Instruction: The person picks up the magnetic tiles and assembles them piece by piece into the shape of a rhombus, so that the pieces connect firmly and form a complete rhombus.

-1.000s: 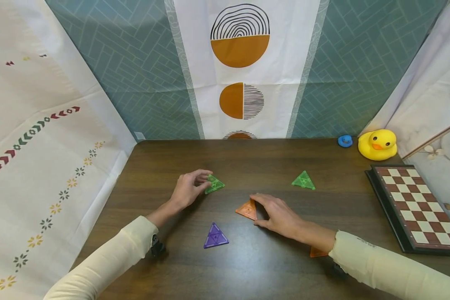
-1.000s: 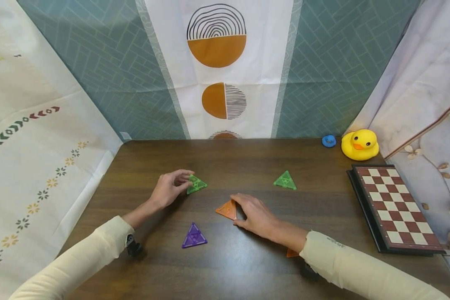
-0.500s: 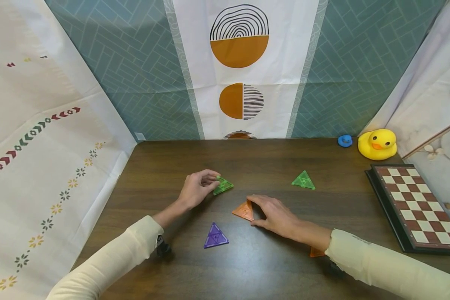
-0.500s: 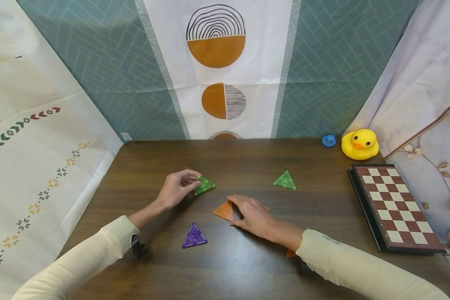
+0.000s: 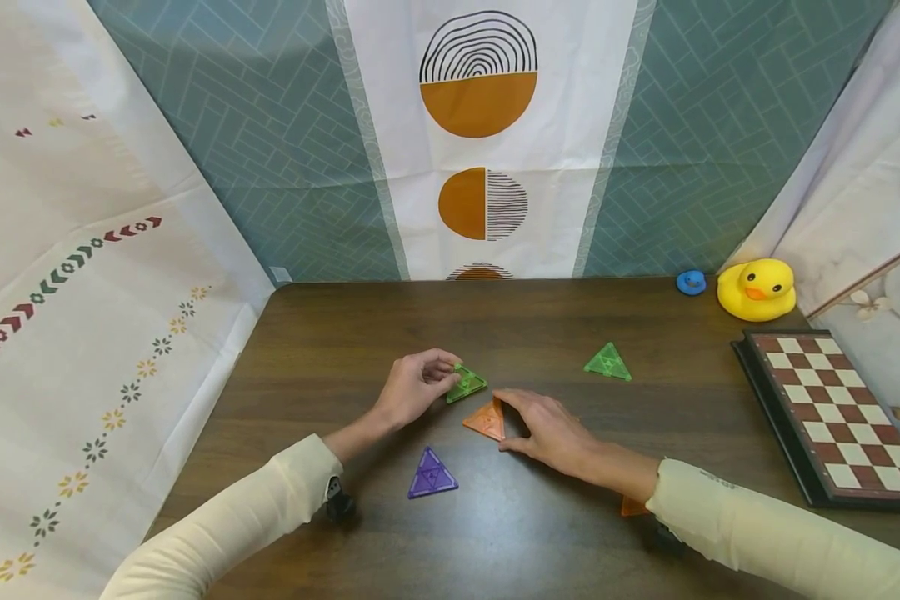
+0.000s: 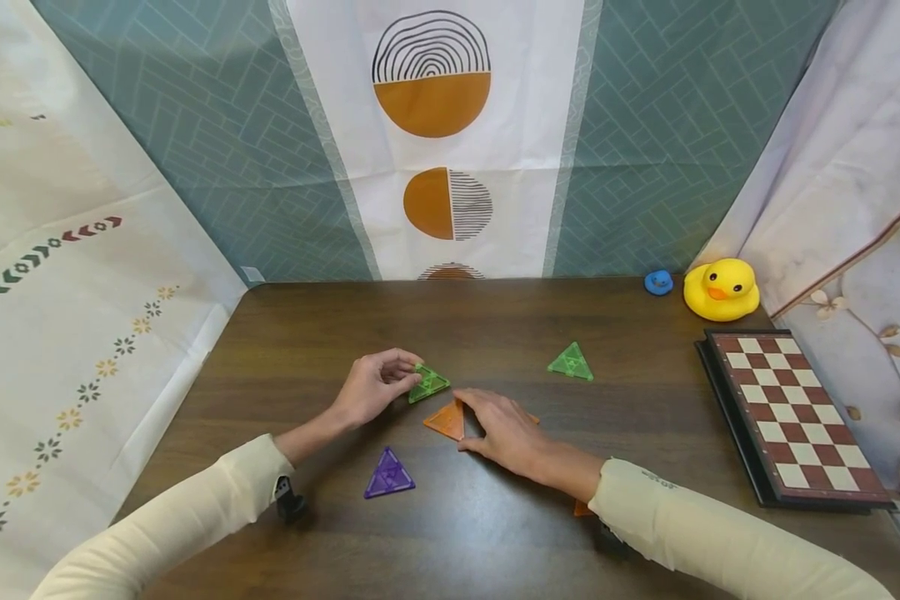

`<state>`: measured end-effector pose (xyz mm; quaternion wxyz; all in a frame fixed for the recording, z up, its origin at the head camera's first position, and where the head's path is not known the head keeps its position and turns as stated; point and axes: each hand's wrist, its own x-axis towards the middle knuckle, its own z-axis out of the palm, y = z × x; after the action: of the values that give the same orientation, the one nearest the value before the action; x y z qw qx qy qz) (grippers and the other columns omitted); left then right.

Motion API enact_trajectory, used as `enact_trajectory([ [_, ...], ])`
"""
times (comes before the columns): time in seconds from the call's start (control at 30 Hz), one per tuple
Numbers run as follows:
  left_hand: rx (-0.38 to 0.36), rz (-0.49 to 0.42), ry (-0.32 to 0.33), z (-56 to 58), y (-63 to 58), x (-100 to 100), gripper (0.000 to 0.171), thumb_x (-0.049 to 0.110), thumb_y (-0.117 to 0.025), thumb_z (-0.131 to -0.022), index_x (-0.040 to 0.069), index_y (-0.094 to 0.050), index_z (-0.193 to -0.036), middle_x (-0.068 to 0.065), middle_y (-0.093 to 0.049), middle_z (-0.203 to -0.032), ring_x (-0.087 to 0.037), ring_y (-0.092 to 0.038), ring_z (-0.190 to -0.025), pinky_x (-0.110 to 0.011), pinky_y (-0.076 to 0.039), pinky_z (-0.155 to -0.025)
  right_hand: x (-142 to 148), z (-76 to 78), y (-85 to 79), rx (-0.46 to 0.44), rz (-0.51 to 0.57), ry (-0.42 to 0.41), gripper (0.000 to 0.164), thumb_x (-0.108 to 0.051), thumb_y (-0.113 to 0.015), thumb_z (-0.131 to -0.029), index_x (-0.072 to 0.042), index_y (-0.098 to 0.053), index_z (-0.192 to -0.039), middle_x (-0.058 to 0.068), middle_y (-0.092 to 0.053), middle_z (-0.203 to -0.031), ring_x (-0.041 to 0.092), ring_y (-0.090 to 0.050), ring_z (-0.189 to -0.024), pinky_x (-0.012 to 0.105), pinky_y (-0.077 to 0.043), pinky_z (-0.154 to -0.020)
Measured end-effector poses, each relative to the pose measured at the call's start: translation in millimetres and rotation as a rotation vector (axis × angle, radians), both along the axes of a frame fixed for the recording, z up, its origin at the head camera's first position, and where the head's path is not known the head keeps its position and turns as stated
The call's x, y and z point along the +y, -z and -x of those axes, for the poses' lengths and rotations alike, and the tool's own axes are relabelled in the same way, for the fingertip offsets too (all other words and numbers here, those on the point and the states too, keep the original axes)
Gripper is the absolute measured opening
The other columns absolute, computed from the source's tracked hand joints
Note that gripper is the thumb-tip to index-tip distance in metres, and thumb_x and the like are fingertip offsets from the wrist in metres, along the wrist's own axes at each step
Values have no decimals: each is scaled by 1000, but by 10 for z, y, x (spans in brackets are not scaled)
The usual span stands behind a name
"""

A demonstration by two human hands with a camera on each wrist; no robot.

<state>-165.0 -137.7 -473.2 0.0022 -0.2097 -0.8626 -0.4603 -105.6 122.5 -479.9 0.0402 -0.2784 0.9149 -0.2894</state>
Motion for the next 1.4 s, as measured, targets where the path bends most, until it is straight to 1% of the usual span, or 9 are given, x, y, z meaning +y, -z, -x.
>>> enact_trajectory([
  [0.2,-11,-4,15,-46,23,87,16,6,-80,-96,9,-77,-111,-3,-80,-100,-12,-76,-88,-26,-62,-76,-3,10,18,0,20,9,79,-23,-94,-83,3,-57,-148,19,-63,-146,36,-62,-132,52,-53,-106],
  [0.43,0,15,9,-54,58,113,17,5,-82,-95,10,-78,-110,-2,-80,-100,-9,-76,-87,-23,-62,-75,-9,27,15,4,34,5,74,-23,-93,-84,3,-59,-145,19,-63,-145,36,-62,-132,52,-53,-107],
  [0.7,19,38,16,-112,32,121,17,6,-82,-94,11,-77,-110,-2,-79,-100,-10,-75,-86,-24,-62,-76,-28,28,11,8,32,17,74,-23,-93,-84,2,-60,-145,19,-64,-144,36,-62,-132,52,-52,-107],
  [0.97,4,44,45,-177,30,130,18,9,-81,-96,12,-75,-113,-1,-79,-103,-8,-75,-88,-24,-62,-77,-48,18,11,-5,35,33,75,-22,-94,-84,2,-59,-145,19,-63,-145,35,-62,-132,51,-52,-107],
  [1.17,20,47,69,-199,34,141,19,9,-82,-96,11,-75,-113,-1,-79,-103,-7,-75,-88,-23,-61,-76,-56,9,16,-4,32,42,74,-21,-94,-84,2,-60,-145,19,-63,-145,36,-63,-132,52,-52,-107],
  [1.4,50,42,102,-215,32,160,22,5,-83,-93,9,-75,-113,-3,-79,-101,-10,-75,-86,-24,-62,-75,-52,11,11,1,43,39,74,-21,-94,-83,3,-60,-145,20,-63,-145,36,-63,-131,51,-53,-107],
])
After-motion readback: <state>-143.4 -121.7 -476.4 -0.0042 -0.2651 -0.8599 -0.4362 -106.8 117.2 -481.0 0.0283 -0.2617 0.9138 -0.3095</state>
